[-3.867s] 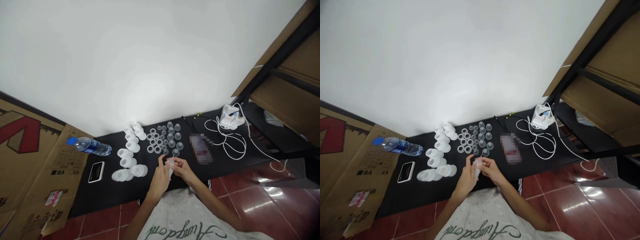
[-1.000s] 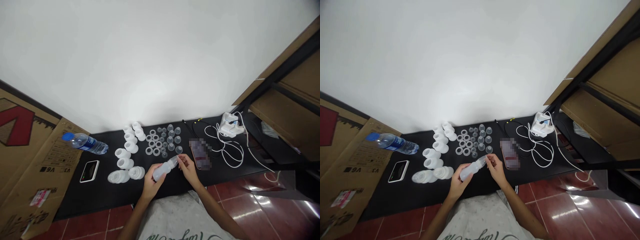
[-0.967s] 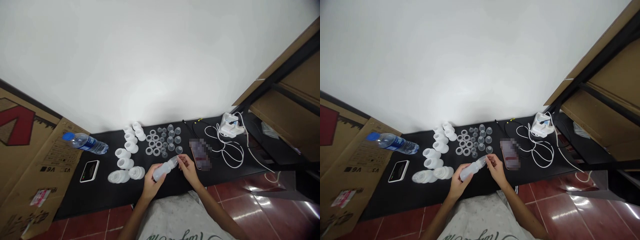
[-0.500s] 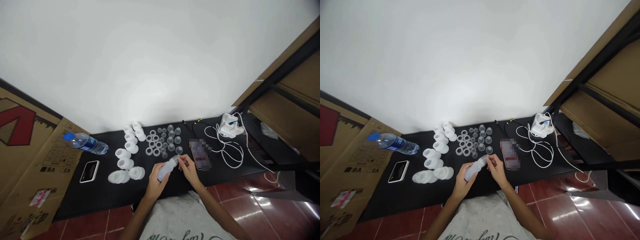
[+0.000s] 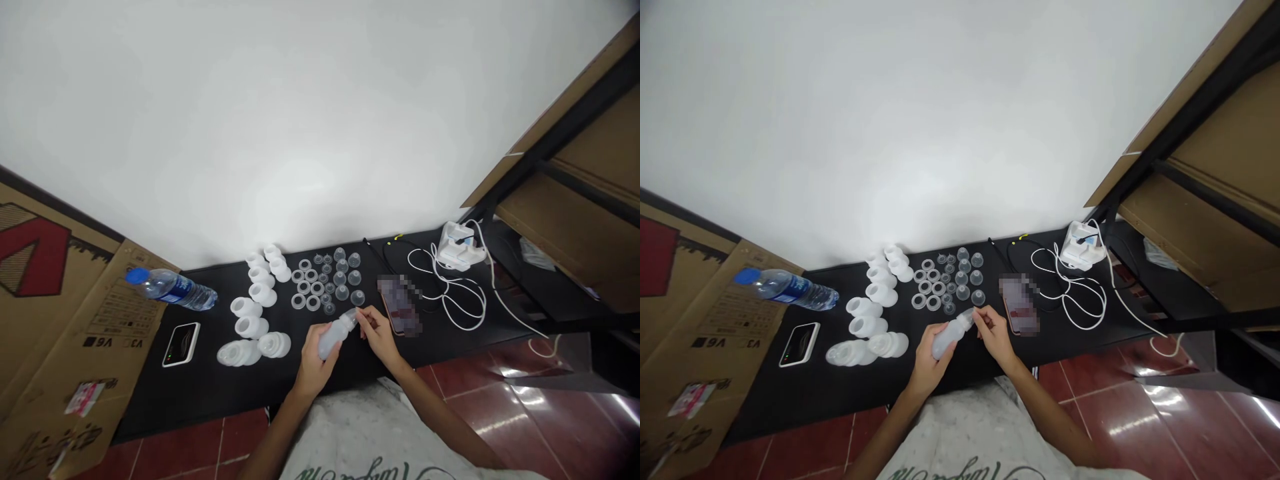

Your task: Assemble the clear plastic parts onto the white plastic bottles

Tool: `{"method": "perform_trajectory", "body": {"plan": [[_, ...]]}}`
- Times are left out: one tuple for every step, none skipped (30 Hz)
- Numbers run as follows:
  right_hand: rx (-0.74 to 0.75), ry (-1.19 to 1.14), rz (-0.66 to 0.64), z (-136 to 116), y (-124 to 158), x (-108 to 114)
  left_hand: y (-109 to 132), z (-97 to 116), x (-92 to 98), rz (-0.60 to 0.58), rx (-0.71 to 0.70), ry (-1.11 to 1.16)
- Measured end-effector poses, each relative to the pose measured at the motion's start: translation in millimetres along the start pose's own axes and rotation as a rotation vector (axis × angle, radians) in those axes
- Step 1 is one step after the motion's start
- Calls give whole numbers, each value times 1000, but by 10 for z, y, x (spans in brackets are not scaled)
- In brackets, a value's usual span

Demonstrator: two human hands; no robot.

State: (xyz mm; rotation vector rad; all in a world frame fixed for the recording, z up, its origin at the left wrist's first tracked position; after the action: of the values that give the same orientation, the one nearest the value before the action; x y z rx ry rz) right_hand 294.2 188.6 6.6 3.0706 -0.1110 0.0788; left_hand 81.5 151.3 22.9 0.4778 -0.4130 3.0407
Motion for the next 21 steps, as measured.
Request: {"method": "perform_trajectory", "body": {"plan": [[5, 1, -1, -3, 1, -2, -3, 15, -3, -1, -13, -13], [10, 1, 1, -4, 2, -2, -5, 27, -10, -5, -28, -29], [13, -2, 4, -3, 2, -1, -4, 38, -20, -10, -43, -47], [13, -8, 7, 0, 1, 1, 0, 47, -29, -13, -59, -65], [10, -17, 10, 5, 0, 4, 6, 56, -40, -16, -77, -83], [6, -27, 12, 9, -2, 8, 14, 67, -50, -16, -98, -101], [2, -37, 15, 11, -4, 13, 23, 81, -58, -13, -120, -120], [1, -46, 14, 9, -7, 18, 33, 97, -64, -10, -144, -140], [2, -53, 9, 3, -9, 21, 42, 115, -69, -8, -167, -161], [5, -60, 3, -7, -12, 24, 50, 133, -74, -8, -187, -185], [9, -67, -5, -19, -14, 25, 56, 151, -78, -10, -204, -210], [12, -74, -14, -31, -16, 26, 61, 169, -82, -12, -219, -237], [16, -81, -19, -41, -18, 26, 66, 189, -84, -12, -235, -262], [18, -88, -21, -49, -19, 26, 72, 209, -84, -9, -253, -285], [20, -93, -18, -55, -20, 27, 82, 227, -86, -6, -272, -305], [22, -97, -15, -57, -21, 26, 95, 244, -89, -1, -291, -319], [23, -99, -13, -56, -20, 23, 113, 256, -90, 7, -307, -327], [22, -99, -14, -52, -18, 18, 134, 260, -89, 16, -317, -329], [22, -99, -14, -46, -14, 15, 156, 255, -86, 26, -316, -326], [22, -95, -17, -39, -8, 13, 177, 241, -82, 33, -304, -316], [23, -90, -23, -33, 2, 14, 195, 221, -78, 37, -284, -299]]}}
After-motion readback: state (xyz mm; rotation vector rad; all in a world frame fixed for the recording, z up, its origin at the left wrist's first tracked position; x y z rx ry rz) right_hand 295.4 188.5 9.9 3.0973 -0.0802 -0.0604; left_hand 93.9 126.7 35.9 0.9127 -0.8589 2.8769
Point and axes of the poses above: each hand's wrist, its own y-axis away from the middle knuckle, its own x-axis out of the back of the hand, z = x × y, the point moved 8 cm from there along -y, towards the middle knuckle, and after that the axes turned 4 degrees about -x, right-handed, at the moved point
